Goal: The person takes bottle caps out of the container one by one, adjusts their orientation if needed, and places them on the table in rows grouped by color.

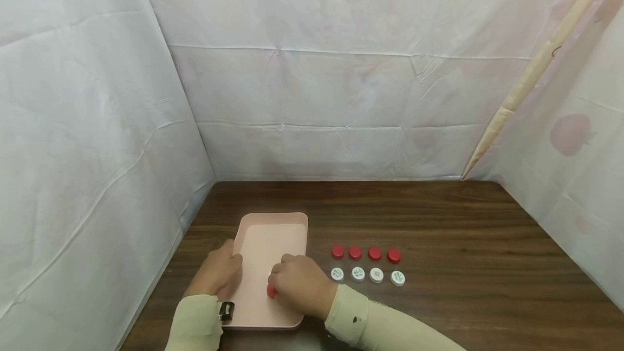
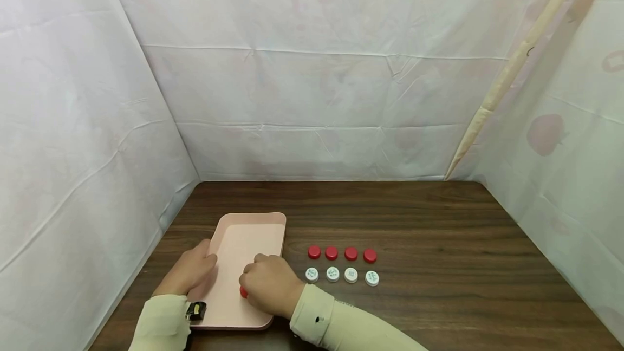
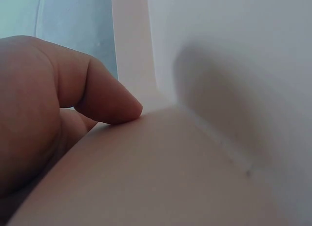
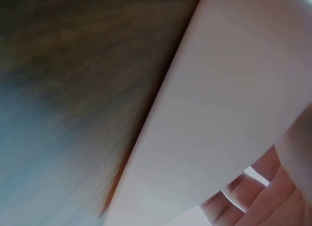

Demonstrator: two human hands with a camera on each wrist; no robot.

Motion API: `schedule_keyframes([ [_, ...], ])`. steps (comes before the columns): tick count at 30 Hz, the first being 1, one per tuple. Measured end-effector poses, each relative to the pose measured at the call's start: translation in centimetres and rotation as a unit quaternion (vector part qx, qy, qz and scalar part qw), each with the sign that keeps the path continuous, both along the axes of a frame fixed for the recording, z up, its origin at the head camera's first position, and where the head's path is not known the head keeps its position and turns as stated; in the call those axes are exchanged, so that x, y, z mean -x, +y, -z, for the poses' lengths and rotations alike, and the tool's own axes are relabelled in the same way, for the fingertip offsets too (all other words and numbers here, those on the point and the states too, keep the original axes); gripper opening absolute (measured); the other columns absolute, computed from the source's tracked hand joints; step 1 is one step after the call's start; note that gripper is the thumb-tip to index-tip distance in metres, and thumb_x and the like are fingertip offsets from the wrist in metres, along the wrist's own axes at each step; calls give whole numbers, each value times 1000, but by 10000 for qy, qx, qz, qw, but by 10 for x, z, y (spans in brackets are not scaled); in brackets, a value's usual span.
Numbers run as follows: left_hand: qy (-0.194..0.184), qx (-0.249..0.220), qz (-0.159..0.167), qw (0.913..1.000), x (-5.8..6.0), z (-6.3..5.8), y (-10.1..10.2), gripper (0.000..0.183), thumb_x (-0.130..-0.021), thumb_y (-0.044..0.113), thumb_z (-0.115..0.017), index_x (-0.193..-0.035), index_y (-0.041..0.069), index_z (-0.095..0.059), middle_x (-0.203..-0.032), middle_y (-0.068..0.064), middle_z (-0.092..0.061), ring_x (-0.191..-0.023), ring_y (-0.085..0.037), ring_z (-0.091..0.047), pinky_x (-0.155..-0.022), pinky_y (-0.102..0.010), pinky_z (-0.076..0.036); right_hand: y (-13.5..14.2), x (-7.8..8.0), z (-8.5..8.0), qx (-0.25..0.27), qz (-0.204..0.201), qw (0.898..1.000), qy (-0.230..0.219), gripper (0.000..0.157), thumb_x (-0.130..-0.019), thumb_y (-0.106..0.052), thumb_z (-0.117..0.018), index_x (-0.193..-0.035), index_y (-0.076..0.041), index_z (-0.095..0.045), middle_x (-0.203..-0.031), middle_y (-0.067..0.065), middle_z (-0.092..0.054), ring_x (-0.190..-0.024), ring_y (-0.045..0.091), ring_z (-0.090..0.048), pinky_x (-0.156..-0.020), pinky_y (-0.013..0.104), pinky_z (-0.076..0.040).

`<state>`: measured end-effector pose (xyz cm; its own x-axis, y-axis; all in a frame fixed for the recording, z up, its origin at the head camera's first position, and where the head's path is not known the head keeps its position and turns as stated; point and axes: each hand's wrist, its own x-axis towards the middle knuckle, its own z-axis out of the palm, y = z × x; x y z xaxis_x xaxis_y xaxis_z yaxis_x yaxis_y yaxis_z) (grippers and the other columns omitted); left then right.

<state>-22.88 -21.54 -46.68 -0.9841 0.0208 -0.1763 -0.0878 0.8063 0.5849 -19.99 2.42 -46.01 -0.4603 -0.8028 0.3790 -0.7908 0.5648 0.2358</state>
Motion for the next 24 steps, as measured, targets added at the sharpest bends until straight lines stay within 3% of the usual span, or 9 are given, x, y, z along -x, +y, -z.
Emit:
schedule_keyframes([
  [10,-11,-2,-26,10000,0,1,1,61,-101,21,-37,-153,-10,-31,-150,-38,-46,-132,-53,-54,-106,-69,-46,6,-1,-2,155,3,9998,-115,24,-78,-32,-83,-70,-32,-60,-67,-17,-57,-64,8,-44,-51,20,-22],
  [20,-37,-15,31,10000,-2,-1,2,63,-101,21,-37,-154,-12,-28,-151,-39,-43,-134,-55,-51,-107,-70,-45,18,1,-3,527,-164,9983,-193,24,-70,-37,-84,-87,-29,-70,-76,-15,-56,-70,7,-46,-58,18,-36],
  [24,-96,-48,20,9999,-2,-2,2,64,-101,21,-36,-155,-13,-26,-152,-40,-41,-136,-56,-48,-108,-72,-43,25,1,-7,613,-154,9977,-227,21,-69,-38,-83,-84,-29,-70,-79,-13,-53,-72,7,-46,-59,19,-38],
])
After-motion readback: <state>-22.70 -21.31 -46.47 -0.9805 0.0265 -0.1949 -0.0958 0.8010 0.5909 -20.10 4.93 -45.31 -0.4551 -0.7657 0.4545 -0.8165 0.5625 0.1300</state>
